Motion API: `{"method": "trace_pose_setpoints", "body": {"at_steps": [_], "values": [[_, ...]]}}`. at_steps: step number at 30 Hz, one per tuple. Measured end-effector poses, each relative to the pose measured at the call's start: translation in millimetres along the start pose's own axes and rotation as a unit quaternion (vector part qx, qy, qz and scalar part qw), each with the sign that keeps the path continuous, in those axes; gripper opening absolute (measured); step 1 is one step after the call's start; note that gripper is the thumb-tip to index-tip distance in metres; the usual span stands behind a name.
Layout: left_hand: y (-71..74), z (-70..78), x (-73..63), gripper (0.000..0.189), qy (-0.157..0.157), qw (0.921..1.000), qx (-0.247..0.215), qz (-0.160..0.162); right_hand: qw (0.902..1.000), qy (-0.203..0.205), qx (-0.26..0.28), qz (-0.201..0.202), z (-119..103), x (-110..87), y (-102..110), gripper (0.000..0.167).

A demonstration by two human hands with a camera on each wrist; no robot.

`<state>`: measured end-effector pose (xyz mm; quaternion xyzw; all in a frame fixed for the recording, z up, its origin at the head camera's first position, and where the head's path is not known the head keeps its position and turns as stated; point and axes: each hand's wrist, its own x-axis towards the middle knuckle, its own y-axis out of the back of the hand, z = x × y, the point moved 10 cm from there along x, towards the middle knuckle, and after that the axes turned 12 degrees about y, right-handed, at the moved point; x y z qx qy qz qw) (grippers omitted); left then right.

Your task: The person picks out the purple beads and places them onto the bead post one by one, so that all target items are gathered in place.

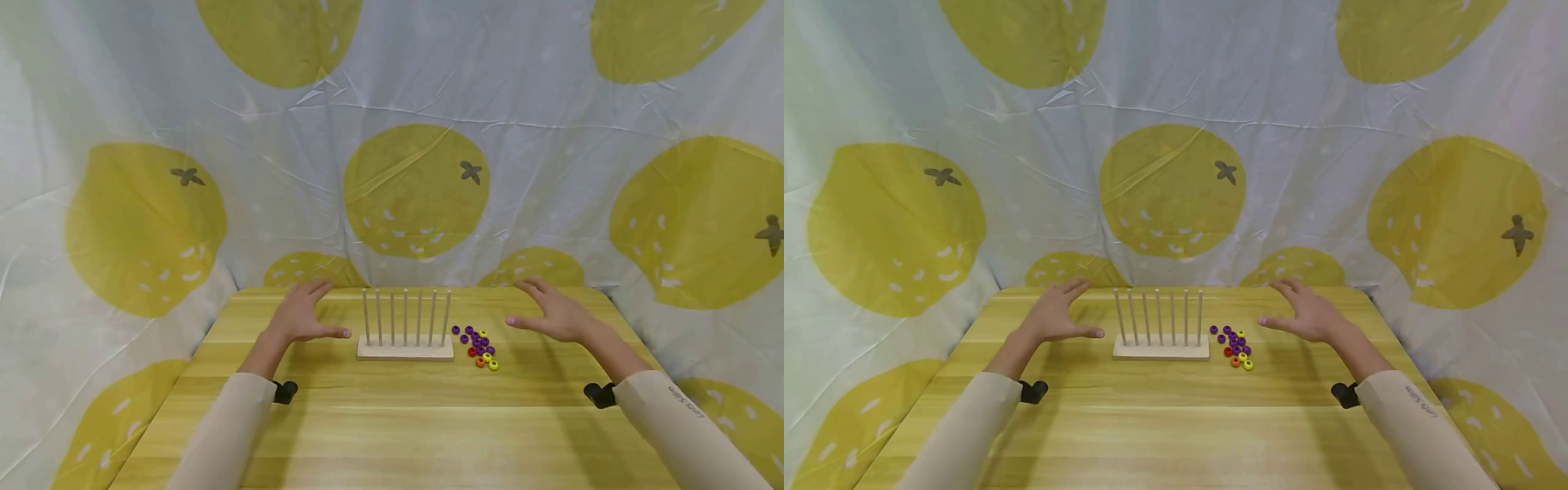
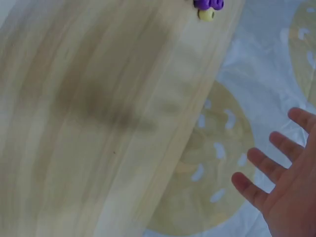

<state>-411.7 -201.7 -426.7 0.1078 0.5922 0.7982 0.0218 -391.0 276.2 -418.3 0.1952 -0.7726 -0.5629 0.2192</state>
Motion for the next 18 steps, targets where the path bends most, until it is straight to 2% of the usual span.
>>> {"method": "trace_pose_setpoints", "body": {"at_steps": [6,10,18], "values": [[-21.0,-0.6,-5.5,0.117,0.016,0.9992,-0.037,-0.005,0.9992,-0.002,0.039,0.014,-2,-6.3,-15,0.09],[-34.0,1.7,-8.2,0.115,0.014,0.9983,-0.053,-0.017,0.9981,-0.003,0.057,0.023,-2,-9.8,-26,0.089],[-50.7,8.4,-15.4,0.102,0.011,0.9928,-0.111,-0.044,0.9947,0.005,0.097,0.031,-6,-9.7,-50,0.081]]}}
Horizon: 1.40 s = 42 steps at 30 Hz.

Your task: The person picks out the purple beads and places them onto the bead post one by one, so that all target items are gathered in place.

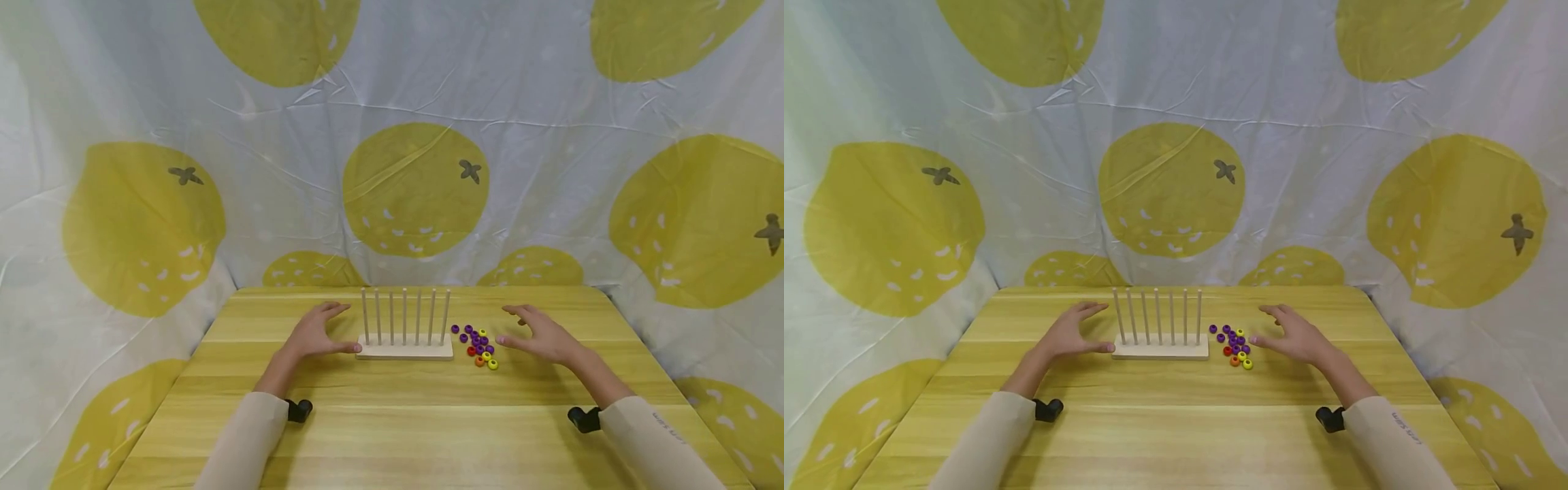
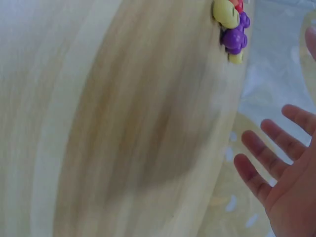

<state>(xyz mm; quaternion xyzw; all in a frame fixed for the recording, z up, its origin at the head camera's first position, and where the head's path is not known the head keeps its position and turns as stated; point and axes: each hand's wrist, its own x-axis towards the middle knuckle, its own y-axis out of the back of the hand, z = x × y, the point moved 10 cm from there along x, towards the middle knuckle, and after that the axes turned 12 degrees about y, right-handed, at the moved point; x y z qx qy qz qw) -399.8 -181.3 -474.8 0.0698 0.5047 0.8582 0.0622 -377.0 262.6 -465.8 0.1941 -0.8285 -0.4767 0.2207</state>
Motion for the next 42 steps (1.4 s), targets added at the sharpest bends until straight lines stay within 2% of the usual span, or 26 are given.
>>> {"method": "trace_pose_setpoints", "body": {"at_steps": [7,13,19,26,35,42], "values": [[-17.0,-4.1,-1.7,0.09,0.012,0.9961,-0.076,-0.043,0.9994,0.01,0.031,0.01,-2,0.6,-17,0.066],[-27.4,3.0,3.0,0.087,-0.011,0.9954,-0.076,-0.058,0.9983,0.022,0.048,0.022,-4,1.2,-28,0.051],[-38.0,4.5,5.2,0.081,-0.005,0.9917,-0.106,-0.074,0.9981,0.015,0.055,0.024,-4,0.2,-32,0.041],[-43.6,6.2,3.5,0.07,-0.01,0.9897,-0.123,-0.073,0.9967,0.005,0.078,0.024,1,-0.7,-40,0.034],[-45.7,1.8,-1.5,0.065,0.003,0.9889,-0.13,-0.071,0.9952,-0.004,0.093,0.03,9,-0.7,-47,0.025],[-45.9,0.8,-2.5,0.063,-0.002,0.9894,-0.129,-0.068,0.9949,-0.005,0.095,0.034,10,-1.5,-47,0.022]]}}
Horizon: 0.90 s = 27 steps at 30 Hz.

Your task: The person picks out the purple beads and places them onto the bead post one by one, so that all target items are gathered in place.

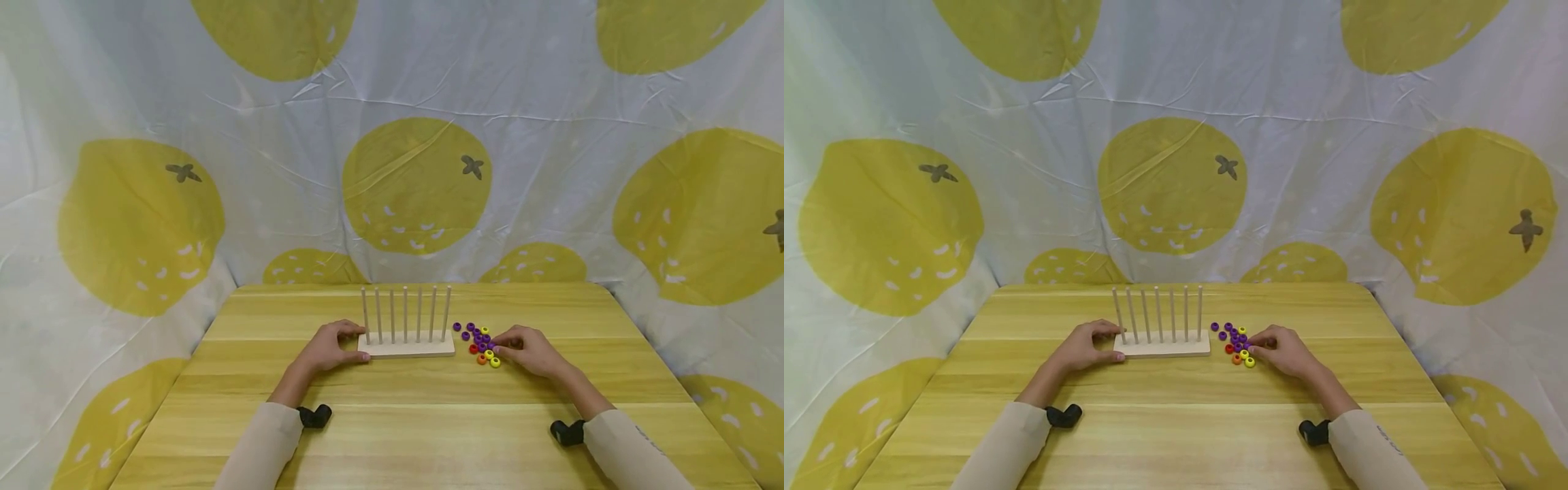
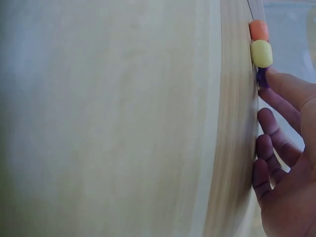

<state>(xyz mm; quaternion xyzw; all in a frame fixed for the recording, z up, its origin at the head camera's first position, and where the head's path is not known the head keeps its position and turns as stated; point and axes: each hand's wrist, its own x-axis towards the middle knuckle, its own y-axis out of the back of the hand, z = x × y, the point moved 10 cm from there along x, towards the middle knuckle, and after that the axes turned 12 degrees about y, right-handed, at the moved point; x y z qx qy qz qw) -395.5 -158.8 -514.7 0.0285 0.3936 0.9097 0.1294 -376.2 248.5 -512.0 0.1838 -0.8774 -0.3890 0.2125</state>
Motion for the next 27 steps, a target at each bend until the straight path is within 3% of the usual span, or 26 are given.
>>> {"method": "trace_pose_setpoints", "body": {"at_steps": [27], "values": [[1.0,-3.8,-0.8,0.063,0.02,0.9997,-0.01,0.012,0.9996,-0.027,0.007,0.009,-3.0,3.4,3.5,0.019]]}}
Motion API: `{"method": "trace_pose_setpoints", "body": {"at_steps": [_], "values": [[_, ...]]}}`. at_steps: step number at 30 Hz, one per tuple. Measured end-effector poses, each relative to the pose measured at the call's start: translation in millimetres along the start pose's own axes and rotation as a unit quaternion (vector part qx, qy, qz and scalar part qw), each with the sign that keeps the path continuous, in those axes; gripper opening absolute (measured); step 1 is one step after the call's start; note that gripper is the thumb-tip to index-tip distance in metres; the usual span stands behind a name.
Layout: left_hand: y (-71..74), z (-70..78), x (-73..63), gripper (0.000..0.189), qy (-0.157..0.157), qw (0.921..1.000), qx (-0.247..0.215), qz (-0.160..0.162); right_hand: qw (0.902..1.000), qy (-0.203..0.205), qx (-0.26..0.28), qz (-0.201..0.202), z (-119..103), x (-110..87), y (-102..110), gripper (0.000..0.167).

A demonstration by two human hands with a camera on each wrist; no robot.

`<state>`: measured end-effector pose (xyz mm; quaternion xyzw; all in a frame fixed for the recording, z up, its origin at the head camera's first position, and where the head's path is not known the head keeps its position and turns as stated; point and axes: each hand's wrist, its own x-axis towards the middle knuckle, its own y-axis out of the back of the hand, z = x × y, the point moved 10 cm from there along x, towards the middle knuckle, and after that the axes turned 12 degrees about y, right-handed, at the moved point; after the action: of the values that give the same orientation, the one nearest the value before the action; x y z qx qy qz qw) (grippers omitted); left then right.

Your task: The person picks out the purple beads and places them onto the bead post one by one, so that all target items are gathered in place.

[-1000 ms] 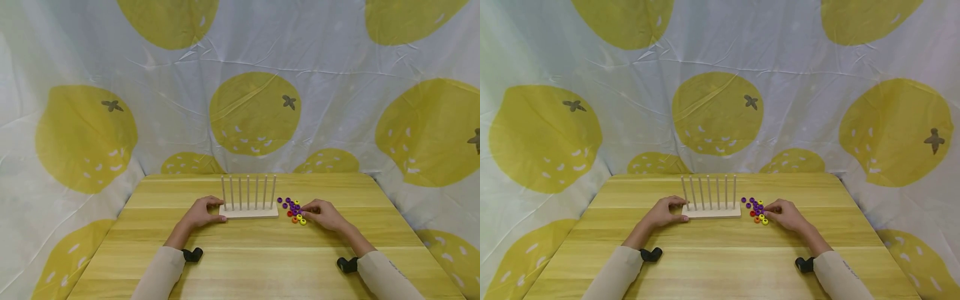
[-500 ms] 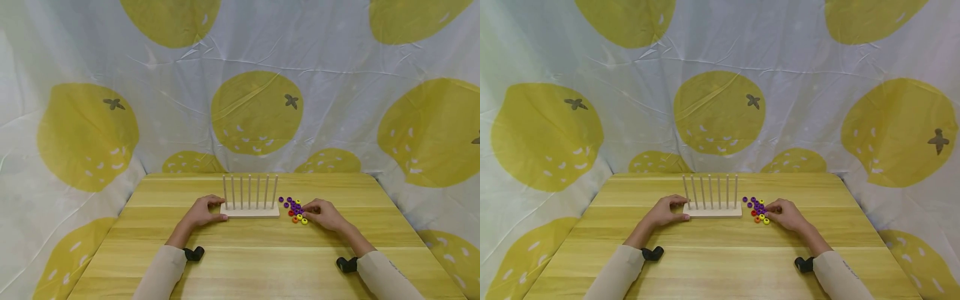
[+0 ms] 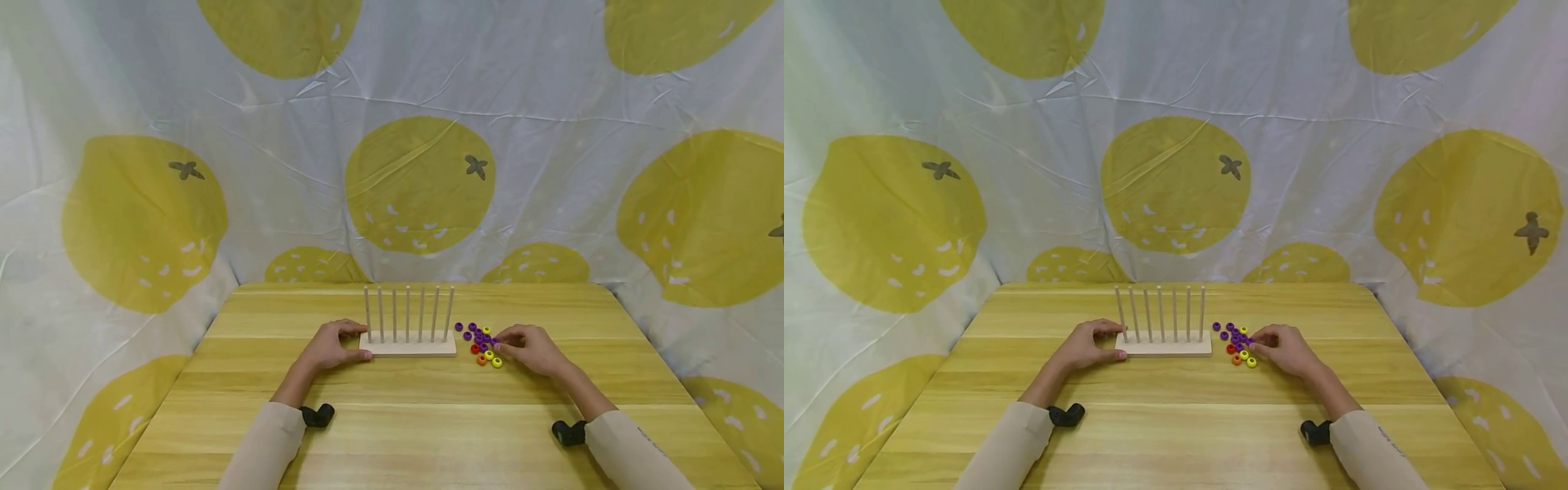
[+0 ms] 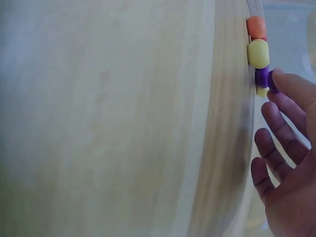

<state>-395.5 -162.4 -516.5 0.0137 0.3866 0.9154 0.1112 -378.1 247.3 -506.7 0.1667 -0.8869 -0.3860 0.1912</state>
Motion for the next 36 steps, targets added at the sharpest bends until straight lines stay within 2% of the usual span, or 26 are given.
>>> {"method": "trace_pose_setpoints", "body": {"at_steps": [6,15,24,36], "values": [[0.1,-1.5,-0.2,0.06,0.004,0.9999,-0.012,0.001,0.9993,0.025,-0.018,0.022,-11,4.8,10,0.016],[0.9,-1.0,-1.3,0.059,-0.001,0.9999,-0.016,0.005,0.9973,0.056,-0.027,0.04,-40,17.7,31,0.016],[1.5,2.9,-2.1,0.058,-0.003,0.9999,-0.009,0.007,0.9961,0.064,-0.021,0.056,-60,29.4,49,0.019],[0.0,-2.1,-0.5,0.059,0.004,0.9998,-0.018,0.006,0.9937,0.087,-0.019,0.069,-94,46.2,65,0.019]]}}
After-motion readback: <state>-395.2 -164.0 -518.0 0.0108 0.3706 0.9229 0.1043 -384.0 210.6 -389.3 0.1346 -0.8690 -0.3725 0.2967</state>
